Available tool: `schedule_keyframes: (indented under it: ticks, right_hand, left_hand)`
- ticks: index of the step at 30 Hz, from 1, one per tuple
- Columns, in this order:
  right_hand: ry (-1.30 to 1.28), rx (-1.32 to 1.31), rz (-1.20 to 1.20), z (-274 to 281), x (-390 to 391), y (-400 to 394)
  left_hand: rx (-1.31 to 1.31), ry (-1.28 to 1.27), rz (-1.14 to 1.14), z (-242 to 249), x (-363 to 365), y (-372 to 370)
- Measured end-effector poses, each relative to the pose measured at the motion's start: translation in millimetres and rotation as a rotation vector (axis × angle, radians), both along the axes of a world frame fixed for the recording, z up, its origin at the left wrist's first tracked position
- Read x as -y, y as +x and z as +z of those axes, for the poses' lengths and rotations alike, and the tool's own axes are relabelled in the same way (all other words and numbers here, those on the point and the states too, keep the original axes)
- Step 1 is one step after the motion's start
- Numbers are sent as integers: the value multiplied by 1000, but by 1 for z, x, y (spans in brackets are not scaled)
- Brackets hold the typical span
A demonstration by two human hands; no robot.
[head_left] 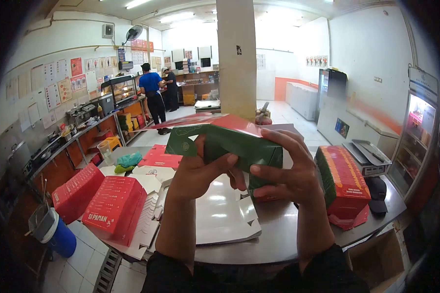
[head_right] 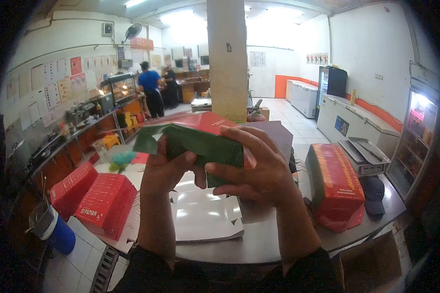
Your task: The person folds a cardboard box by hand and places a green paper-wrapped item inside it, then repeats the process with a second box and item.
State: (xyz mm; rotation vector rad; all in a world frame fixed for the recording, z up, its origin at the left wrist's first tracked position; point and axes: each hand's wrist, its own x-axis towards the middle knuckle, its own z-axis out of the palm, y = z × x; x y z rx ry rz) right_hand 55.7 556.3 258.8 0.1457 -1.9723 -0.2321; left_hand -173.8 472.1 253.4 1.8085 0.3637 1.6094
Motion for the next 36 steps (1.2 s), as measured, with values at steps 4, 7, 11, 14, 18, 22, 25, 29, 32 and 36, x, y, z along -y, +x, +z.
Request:
schedule_keyframes:
  ticks: [4, 7, 11, 14, 18, 22, 25, 29, 32, 36]
  right_hand:
    - [-7, -16, -12, 0, 4, -1]
    - [0, -50, 15, -1, -4, -1]
    - [-5, -40, -3, -2, -1, -2]
    - [48, -2, -41, 2, 5, -1]
    - [29, -67, -73, -2, 8, -4]
    - [-17, -97, -47, -3, 6, -4]
    - [-7, -76, -9, -3, 1, -2]
    - [7, -61, -42, -1, 6, -3]
    - [23, -46, -63, -3, 11, -4]
    - [-214, -71, -11, -8, 13, -10]
  left_hand:
    - [-18, 76, 203, -5, 3, 8]
    - [-73, 109, 287, -8, 2, 17]
    - [-50, 53, 221, -4, 4, 14]
    - [16, 55, 81, -4, -1, 2]
    - [-11, 101, 156, -4, 3, 10]
    - [-124, 171, 349, -7, 8, 18]
    - [-128, 166, 362, -7, 8, 23]
    - [4, 85, 163, -7, 4, 14]
    - [9, 147, 190, -5, 4, 14]
    - [-95, 188, 328, -6, 9, 22]
